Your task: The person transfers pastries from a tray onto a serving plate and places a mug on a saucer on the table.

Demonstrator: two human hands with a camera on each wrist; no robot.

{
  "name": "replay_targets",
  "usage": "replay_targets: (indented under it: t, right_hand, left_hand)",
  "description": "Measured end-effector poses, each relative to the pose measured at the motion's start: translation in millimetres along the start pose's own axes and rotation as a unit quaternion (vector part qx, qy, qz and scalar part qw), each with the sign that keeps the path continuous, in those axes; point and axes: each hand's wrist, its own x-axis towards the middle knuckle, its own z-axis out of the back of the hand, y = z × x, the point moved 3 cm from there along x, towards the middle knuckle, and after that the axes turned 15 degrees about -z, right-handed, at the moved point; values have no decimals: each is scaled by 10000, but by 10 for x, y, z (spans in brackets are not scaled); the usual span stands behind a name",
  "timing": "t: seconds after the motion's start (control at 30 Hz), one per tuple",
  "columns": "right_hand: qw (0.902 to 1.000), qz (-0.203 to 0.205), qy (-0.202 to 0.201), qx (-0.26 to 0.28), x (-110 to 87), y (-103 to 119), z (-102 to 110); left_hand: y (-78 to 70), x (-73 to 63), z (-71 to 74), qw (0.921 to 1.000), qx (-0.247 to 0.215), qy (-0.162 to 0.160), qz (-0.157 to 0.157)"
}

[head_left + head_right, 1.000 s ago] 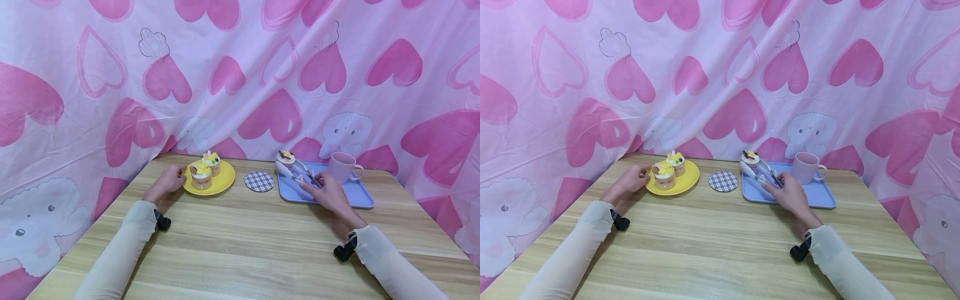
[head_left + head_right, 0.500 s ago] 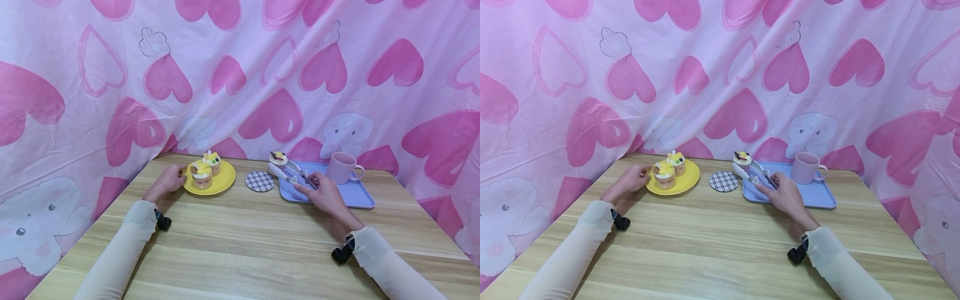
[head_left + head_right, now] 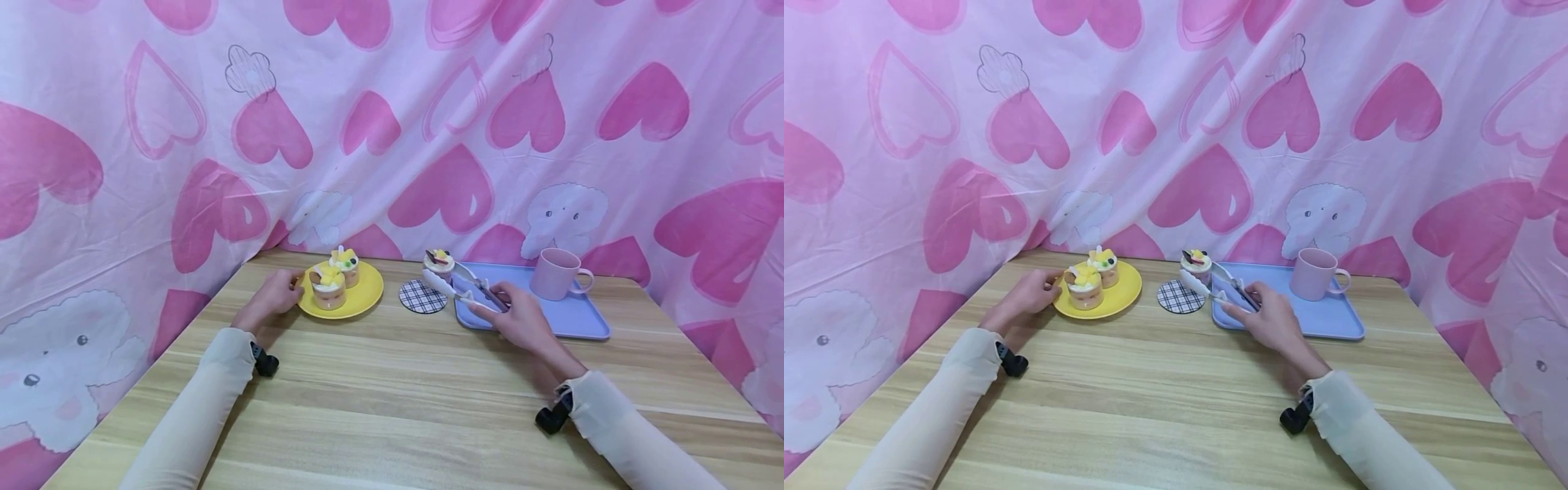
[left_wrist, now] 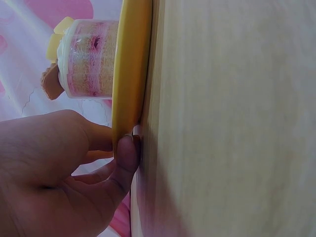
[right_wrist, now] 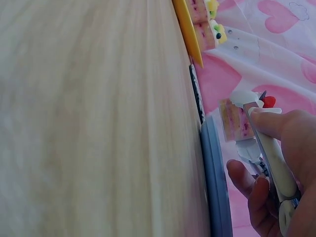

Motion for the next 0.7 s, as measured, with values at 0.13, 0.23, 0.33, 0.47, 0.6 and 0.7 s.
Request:
replay_targets:
  t: [0.13,0.23,0.33,0.47,0.6,0.7]
  right_hand:
    - [9997,102,100,209,-18,29,-35]
    - [9994,178,126,273,-26,42,-60]
    - [9993,217,122,291,-27,57,-85]
    - [9992,251,167,252,-31,95,-119]
    - [9992,309,143,187,-37,145,-158]
    - [9989,411,113,188,-50,183,-185]
  left_hand:
    - [-10,-6,10,10000,-7,10,-22]
    - [-16,-8,20,10000,-1,8,-12]
    - [-14,-3,23,10000,17,17,6]
    - [-14,4,16,10000,17,45,20]
    - [-21,-1,11,10000,-14,48,46]
    - [-23,-4,20,10000,13,41,35]
